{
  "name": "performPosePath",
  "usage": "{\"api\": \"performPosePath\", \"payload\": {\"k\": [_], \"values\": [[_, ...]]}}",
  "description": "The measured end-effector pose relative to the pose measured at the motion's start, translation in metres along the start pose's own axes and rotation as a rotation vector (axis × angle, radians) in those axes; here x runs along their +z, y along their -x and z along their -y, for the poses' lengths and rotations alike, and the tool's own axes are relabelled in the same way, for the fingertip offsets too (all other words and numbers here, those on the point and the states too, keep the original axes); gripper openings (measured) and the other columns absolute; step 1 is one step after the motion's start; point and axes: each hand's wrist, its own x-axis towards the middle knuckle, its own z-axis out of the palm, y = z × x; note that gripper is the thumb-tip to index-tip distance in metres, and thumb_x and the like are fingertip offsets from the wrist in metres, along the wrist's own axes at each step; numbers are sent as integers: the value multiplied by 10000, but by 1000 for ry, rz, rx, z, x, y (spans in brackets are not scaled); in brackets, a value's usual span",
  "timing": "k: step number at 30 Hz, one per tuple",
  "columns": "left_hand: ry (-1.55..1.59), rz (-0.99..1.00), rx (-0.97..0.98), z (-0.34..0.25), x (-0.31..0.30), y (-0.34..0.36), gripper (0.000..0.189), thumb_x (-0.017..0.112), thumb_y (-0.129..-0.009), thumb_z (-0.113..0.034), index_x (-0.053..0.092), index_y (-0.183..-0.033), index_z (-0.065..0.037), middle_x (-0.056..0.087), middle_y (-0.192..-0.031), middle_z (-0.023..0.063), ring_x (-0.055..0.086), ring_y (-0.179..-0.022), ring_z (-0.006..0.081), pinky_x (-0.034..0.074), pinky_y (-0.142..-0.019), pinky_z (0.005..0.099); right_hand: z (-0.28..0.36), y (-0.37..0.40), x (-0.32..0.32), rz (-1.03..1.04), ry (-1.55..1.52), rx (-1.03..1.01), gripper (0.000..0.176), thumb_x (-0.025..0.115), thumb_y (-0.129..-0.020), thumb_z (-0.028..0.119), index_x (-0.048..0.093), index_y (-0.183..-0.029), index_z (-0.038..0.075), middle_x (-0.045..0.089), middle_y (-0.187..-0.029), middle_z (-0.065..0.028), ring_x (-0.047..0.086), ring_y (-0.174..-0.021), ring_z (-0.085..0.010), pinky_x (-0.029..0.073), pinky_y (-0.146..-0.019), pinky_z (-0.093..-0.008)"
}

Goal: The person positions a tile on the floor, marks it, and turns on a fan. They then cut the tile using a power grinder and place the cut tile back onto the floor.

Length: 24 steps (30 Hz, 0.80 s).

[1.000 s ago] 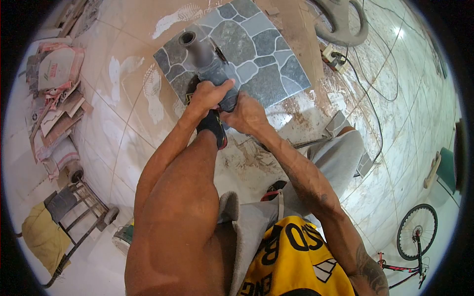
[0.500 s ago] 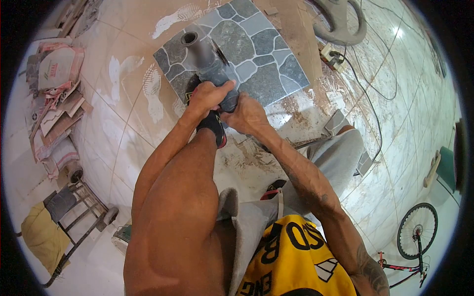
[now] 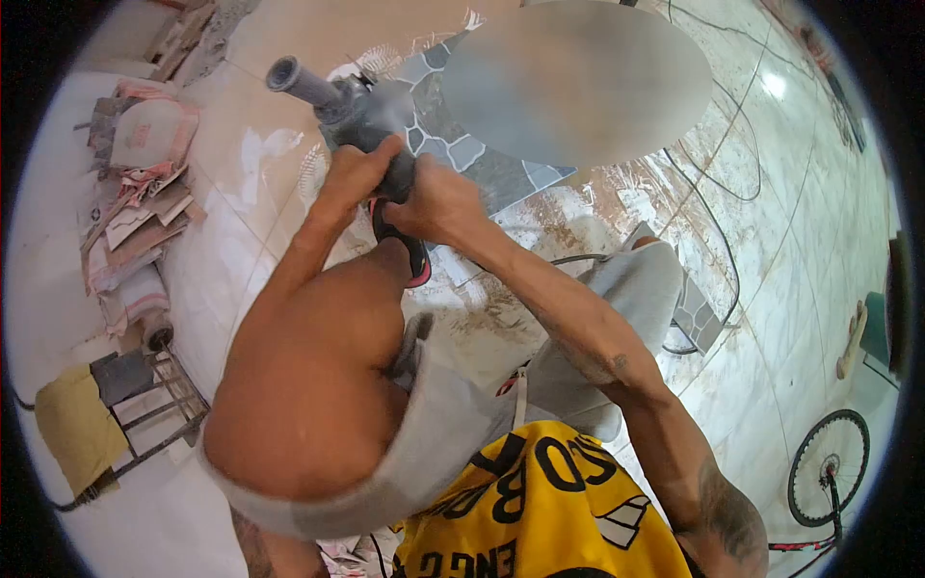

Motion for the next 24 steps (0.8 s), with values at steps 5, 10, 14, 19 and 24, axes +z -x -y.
{"api": "performPosePath", "payload": {"k": [5, 10, 14, 19, 24], "values": [[78, -104, 109, -30, -28, 55, 525, 706, -842, -454, 667, -893, 67, 645, -827, 74, 621, -715, 149, 521, -646, 327, 29, 22, -2, -57, -117, -207, 563, 749, -679, 353, 543, -971, -82, 666, -892, -270, 671, -844, -427, 537, -764, -469], [1, -76, 72, -41, -35, 80, 521, 679, -863, -454, 659, -925, 63, 656, -856, 87, 645, -736, 167, 537, -679, 326, 32, 35, 5, -103, -164, -269, 550, 748, -678, 338, 541, -968, -81, 660, -890, -275, 669, -838, -430, 535, -756, -473], [-76, -71, 47, -19, -19, 57, 501, 656, -889, -467, 653, -967, 27, 652, -865, 59, 629, -721, 145, 531, -656, 312, 14, 41, -2, -68, -191, -256, 532, 743, -669, 299, 546, -988, -78, 661, -894, -254, 675, -845, -411, 540, -750, -473], [31, -20, 132, -20, 14, 29, 437, 668, -875, -452, 687, -837, -17, 650, -802, 65, 623, -697, 131, 509, -610, 301, -20, 14, 0, -121, -87, -241, 578, 760, -688, 334, 533, -1032, -71, 667, -909, -239, 674, -863, -411, 541, -756, -472], [-130, -416, 370, 57, 36, -85, 706, 731, -793, -447, 561, -1011, 202, 641, -1004, 291, 640, -962, 383, 485, -867, 412, -46, -45, 52, -148, -80, -107, 617, 776, -689, 358, 519, -1055, -68, 662, -939, -246, 669, -891, -420, 536, -785, -468]]}}
